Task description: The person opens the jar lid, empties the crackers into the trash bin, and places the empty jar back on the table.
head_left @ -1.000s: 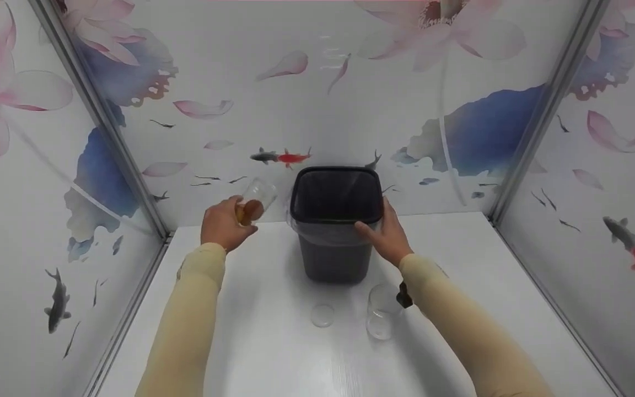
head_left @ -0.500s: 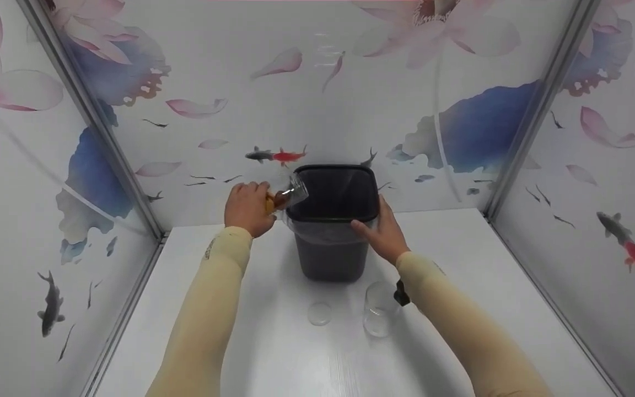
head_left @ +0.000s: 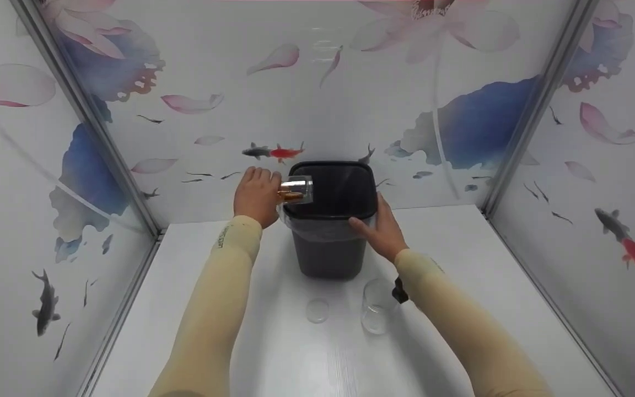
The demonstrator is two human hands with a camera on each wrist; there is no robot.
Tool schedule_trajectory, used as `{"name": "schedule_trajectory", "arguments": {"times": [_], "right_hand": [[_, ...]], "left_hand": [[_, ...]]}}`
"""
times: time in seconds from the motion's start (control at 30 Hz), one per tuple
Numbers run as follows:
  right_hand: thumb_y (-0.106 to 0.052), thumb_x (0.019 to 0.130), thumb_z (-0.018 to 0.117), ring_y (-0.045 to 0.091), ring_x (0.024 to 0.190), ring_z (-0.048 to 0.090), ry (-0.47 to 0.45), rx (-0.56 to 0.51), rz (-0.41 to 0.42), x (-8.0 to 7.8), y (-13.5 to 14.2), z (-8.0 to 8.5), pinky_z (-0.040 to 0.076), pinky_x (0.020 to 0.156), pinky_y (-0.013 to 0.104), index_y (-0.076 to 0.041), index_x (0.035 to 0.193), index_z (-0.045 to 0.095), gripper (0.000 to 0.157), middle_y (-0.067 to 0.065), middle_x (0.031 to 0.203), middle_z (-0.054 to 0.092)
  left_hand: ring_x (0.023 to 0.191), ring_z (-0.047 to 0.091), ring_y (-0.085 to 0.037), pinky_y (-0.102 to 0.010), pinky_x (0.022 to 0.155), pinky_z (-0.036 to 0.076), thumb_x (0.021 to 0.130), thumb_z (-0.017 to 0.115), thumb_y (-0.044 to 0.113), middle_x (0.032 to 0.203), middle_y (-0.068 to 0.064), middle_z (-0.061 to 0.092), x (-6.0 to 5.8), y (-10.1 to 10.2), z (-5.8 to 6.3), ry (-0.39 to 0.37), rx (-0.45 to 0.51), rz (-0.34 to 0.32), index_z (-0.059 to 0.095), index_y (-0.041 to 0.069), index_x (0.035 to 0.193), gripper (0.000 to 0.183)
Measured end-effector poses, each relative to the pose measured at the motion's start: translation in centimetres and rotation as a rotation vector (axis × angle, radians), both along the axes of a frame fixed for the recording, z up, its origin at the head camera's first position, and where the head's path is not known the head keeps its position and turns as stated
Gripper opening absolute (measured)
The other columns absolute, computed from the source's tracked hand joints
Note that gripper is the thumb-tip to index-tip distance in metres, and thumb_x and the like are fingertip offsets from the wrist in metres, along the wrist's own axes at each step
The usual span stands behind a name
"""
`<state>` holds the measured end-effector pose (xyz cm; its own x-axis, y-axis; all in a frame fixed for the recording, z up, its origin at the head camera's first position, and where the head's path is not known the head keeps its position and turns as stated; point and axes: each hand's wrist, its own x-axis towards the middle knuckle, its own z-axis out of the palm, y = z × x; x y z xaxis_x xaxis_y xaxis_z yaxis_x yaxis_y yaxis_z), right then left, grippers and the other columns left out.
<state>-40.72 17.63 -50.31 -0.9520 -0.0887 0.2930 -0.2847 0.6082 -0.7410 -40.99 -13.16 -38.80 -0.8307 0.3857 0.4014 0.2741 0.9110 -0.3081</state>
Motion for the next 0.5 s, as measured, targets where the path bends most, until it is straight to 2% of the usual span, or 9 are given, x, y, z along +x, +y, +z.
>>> {"name": "schedule_trajectory", "arguments": {"times": [0.1, 0.2, 0.37, 0.5], "right_hand": [[-0.072, 0.087, 0.057, 0.028, 0.149, 0.015, -0.007, 0.0, -0.001, 0.0, 0.0, 0.0, 0.015, 0.119, 0.048, -0.015, 0.161, 0.006, 0.106, 0.01, 0.165, 0.013], [-0.072, 0.086, 0.057, 0.027, 0.149, 0.015, -0.014, -0.002, -0.002, 0.0, 0.0, 0.1, 0.016, 0.119, 0.048, -0.016, 0.161, 0.005, 0.107, 0.01, 0.165, 0.013], [-0.073, 0.086, 0.057, 0.026, 0.149, 0.016, -0.013, -0.011, -0.003, 0.1, 0.0, 0.1, 0.016, 0.119, 0.047, -0.016, 0.161, 0.006, 0.107, 0.008, 0.165, 0.013], [-0.073, 0.086, 0.057, 0.025, 0.149, 0.015, -0.008, -0.018, -0.002, 0.1, 0.0, 0.2, 0.016, 0.119, 0.046, -0.015, 0.161, 0.006, 0.108, 0.008, 0.165, 0.013]], "left_hand": [[0.121, 0.05, -0.035, -0.045, 0.117, 0.023, 0.075, 0.082, 0.028, 0.12, -0.018, 0.058, -0.2, 0.4, 0.0, 0.018, -0.042, -0.01, 0.054, 0.002, 0.131, 0.068], [0.121, 0.049, -0.035, -0.045, 0.117, 0.023, 0.076, 0.081, 0.025, 0.121, -0.018, 0.057, -0.3, 0.8, 0.0, 0.028, -0.083, -0.01, 0.054, 0.002, 0.131, 0.065], [0.123, 0.048, -0.035, -0.045, 0.116, 0.023, 0.081, 0.078, 0.024, 0.124, -0.017, 0.057, -0.5, 1.5, -0.1, 0.057, -0.149, -0.012, 0.056, 0.002, 0.132, 0.06], [0.123, 0.049, -0.035, -0.044, 0.116, 0.024, 0.09, 0.072, 0.023, 0.124, -0.017, 0.058, -0.8, 2.1, 0.0, 0.13, -0.23, -0.025, 0.059, 0.002, 0.13, 0.047]]}}
